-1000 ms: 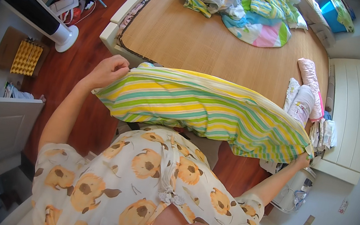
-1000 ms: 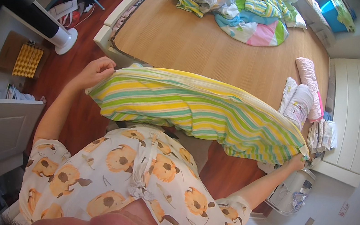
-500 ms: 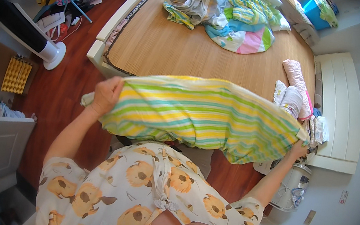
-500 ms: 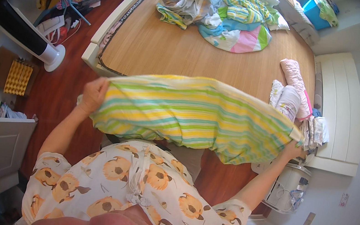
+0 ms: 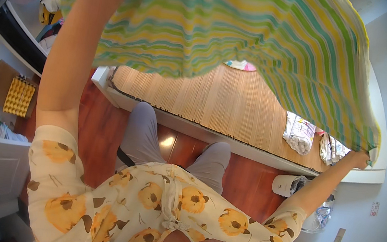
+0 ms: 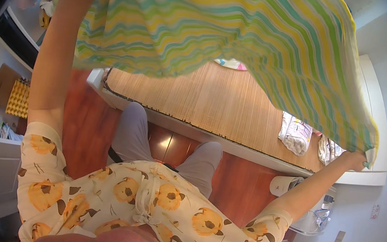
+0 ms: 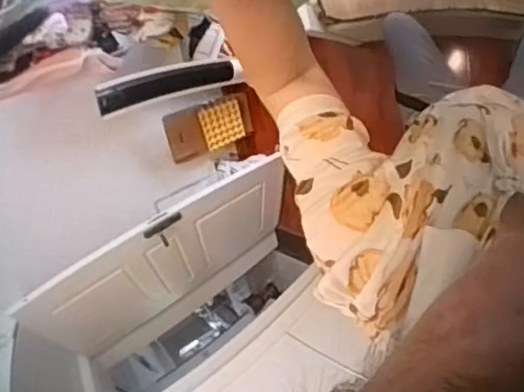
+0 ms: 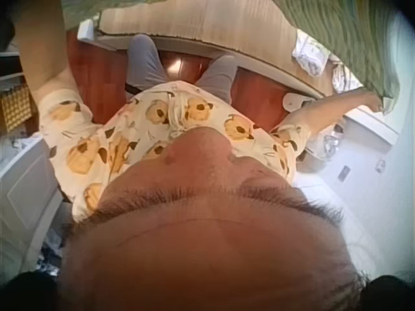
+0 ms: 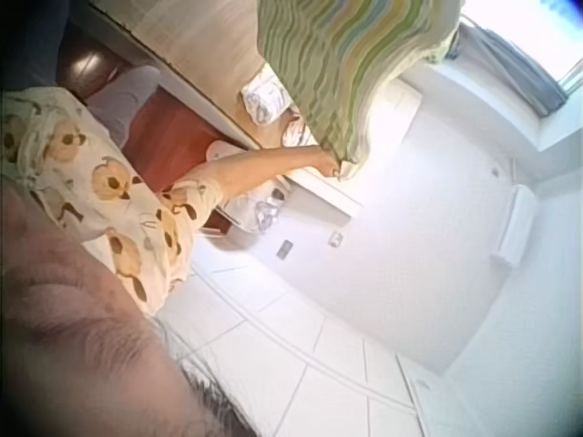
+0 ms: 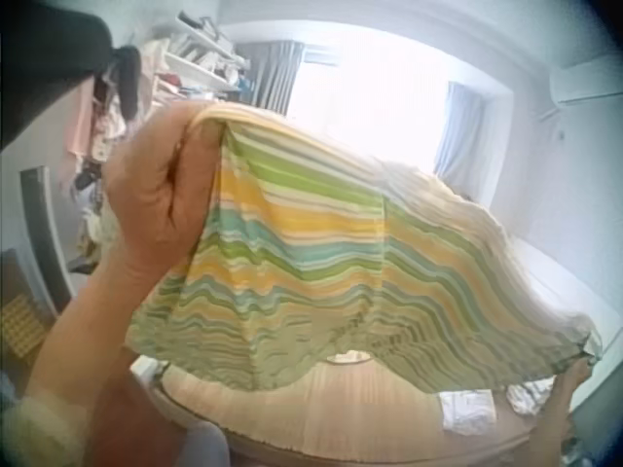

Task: Folding a striped blanket and putting a pillow into a pillowcase.

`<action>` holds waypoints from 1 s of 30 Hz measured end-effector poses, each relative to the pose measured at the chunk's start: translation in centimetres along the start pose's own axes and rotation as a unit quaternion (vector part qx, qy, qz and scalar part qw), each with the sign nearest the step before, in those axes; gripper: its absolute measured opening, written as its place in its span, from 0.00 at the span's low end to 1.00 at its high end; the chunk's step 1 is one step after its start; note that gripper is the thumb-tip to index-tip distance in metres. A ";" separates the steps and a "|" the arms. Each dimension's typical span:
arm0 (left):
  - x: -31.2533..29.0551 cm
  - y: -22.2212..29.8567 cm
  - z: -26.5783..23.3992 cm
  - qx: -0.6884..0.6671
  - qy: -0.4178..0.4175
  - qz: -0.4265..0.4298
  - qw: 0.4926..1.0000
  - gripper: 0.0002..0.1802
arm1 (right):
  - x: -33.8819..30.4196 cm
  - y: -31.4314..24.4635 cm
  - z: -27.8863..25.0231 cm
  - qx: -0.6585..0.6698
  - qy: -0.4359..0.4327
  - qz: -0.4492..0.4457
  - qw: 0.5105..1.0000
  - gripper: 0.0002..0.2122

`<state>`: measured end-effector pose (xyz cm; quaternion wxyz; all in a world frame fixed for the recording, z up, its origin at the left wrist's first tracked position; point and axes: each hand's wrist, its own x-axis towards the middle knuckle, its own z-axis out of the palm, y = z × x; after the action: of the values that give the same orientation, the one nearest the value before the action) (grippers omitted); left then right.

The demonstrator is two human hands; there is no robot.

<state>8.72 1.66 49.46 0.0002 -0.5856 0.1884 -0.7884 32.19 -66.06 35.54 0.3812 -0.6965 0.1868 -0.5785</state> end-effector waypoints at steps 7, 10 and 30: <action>-17.6 13.2 -7.3 -0.084 -0.392 -0.062 0.914 0.05 | -9.9 15.5 0.8 -0.108 -0.355 0.251 0.894 0.15; -29.4 20.5 -13.3 -0.130 -0.552 -0.242 0.787 0.08 | -22.7 18.7 0.7 -0.137 -0.449 -0.148 0.870 0.18; -31.9 23.3 -19.5 -0.274 -0.646 -0.350 0.620 0.12 | -54.7 -4.8 -10.0 0.015 -0.731 -0.282 0.621 0.24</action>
<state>-4.44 -7.12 8.38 -0.3147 -0.9386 0.1283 -0.0589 7.56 -27.74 3.26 0.2204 -0.9023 -0.3683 0.0398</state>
